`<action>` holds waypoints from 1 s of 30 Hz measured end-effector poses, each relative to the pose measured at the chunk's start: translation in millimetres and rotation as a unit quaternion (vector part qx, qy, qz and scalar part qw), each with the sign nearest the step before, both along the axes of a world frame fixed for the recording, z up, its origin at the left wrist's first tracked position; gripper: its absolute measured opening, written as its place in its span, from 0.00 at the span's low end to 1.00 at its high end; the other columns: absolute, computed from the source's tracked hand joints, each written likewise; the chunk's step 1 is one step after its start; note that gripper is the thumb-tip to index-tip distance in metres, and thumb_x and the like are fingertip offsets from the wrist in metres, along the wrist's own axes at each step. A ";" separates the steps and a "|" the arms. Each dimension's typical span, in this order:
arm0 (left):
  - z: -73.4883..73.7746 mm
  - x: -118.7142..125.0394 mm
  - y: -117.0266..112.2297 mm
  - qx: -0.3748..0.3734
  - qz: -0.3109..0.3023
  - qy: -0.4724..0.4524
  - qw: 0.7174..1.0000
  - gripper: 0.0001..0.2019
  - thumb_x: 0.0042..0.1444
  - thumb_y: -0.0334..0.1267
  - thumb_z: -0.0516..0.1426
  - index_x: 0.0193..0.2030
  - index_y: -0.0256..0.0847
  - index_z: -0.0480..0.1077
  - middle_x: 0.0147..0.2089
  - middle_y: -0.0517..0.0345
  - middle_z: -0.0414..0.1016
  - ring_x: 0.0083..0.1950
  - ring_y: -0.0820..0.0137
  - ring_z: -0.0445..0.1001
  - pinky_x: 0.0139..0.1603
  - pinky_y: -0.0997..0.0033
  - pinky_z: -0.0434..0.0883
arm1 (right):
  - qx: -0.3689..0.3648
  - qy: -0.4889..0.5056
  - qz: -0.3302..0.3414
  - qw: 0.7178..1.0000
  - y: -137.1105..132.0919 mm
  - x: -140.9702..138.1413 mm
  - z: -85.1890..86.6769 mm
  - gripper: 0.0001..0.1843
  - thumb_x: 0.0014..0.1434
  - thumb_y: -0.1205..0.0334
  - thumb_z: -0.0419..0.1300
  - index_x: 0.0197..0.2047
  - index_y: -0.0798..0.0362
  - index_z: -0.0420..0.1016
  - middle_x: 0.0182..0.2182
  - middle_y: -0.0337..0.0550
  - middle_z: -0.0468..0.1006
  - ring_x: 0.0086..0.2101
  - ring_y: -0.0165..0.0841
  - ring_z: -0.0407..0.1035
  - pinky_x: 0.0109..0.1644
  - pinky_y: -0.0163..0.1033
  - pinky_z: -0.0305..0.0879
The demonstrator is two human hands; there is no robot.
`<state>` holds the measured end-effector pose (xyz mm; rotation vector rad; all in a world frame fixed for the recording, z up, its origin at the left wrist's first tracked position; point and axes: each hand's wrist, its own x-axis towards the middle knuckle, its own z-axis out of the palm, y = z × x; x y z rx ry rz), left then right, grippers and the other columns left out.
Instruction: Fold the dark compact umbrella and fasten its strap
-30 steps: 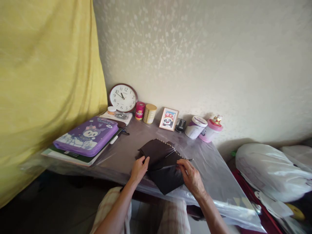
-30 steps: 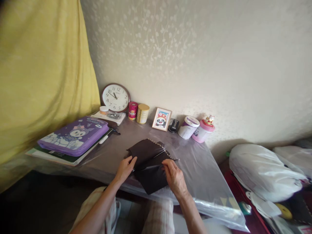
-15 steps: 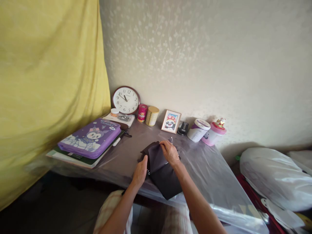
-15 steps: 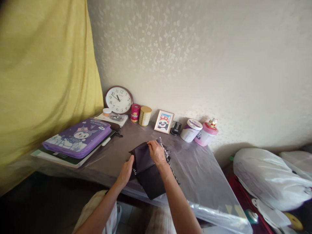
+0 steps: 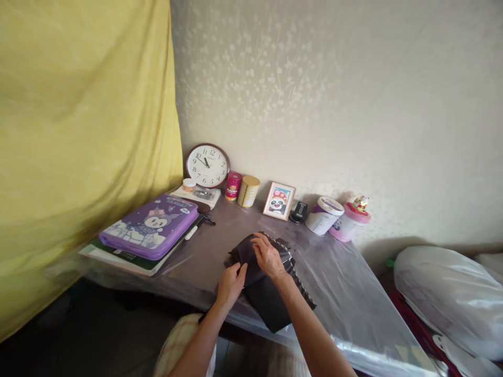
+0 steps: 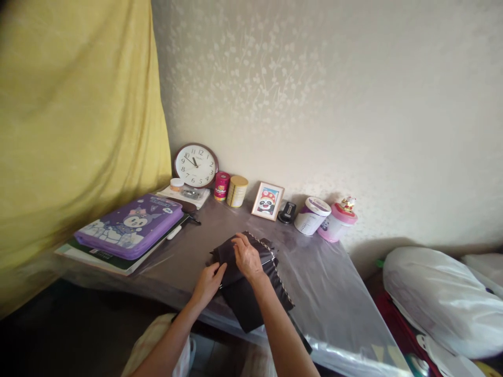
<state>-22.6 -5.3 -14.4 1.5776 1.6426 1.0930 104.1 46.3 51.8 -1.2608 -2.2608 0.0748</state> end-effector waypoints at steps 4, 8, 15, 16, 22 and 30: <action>1.9 -0.6 -0.6 0.003 0.006 0.010 1.000 0.19 0.57 0.47 0.44 0.20 0.39 0.62 0.18 0.64 0.59 0.22 0.76 0.56 0.26 0.75 0.50 | -0.026 -0.054 0.016 0.998 4.1 14.3 -8.9 0.11 0.58 0.68 0.51 0.40 0.49 0.72 0.40 0.42 0.76 0.43 0.32 0.69 0.49 0.37 0.64; 5.1 -1.2 -1.2 0.000 0.006 0.021 1.000 0.20 0.57 0.47 0.44 0.20 0.39 0.61 0.17 0.64 0.59 0.21 0.76 0.56 0.25 0.75 0.49 | 0.000 -0.004 -0.051 0.999 3.5 39.1 -1.3 0.10 0.58 0.66 0.51 0.41 0.50 0.72 0.45 0.46 0.73 0.46 0.34 0.68 0.52 0.42 0.63; 7.2 -1.1 -2.1 -0.008 0.020 0.039 0.999 0.20 0.56 0.48 0.46 0.20 0.39 0.63 0.17 0.61 0.63 0.20 0.75 0.59 0.25 0.73 0.48 | -0.046 0.040 -0.029 0.998 -59.5 82.5 15.7 0.11 0.61 0.62 0.49 0.41 0.49 0.72 0.40 0.42 0.76 0.42 0.33 0.70 0.48 0.40 0.66; 7.1 -1.1 -2.3 -0.007 0.019 0.041 0.999 0.20 0.57 0.48 0.46 0.19 0.39 0.63 0.17 0.60 0.63 0.21 0.75 0.59 0.25 0.73 0.49 | -0.059 0.032 -0.022 0.998 -71.0 87.3 14.8 0.11 0.61 0.61 0.49 0.41 0.48 0.72 0.41 0.42 0.75 0.43 0.33 0.69 0.48 0.40 0.66; 6.3 -2.6 -4.3 0.003 0.016 0.046 0.999 0.22 0.57 0.49 0.44 0.17 0.39 0.62 0.18 0.59 0.64 0.21 0.74 0.60 0.26 0.73 0.49 | -0.086 -0.014 0.016 0.996 -128.8 101.7 5.0 0.10 0.58 0.60 0.54 0.43 0.49 0.71 0.46 0.45 0.73 0.47 0.35 0.67 0.51 0.43 0.64; 7.6 -2.9 -6.0 0.007 0.011 0.043 0.999 0.23 0.57 0.50 0.43 0.17 0.40 0.60 0.16 0.61 0.61 0.21 0.75 0.58 0.26 0.74 0.50 | -0.097 -0.077 0.037 0.992 -160.5 92.3 -4.4 0.20 0.52 0.63 0.59 0.50 0.49 0.67 0.53 0.47 0.66 0.55 0.39 0.57 0.57 0.48 0.57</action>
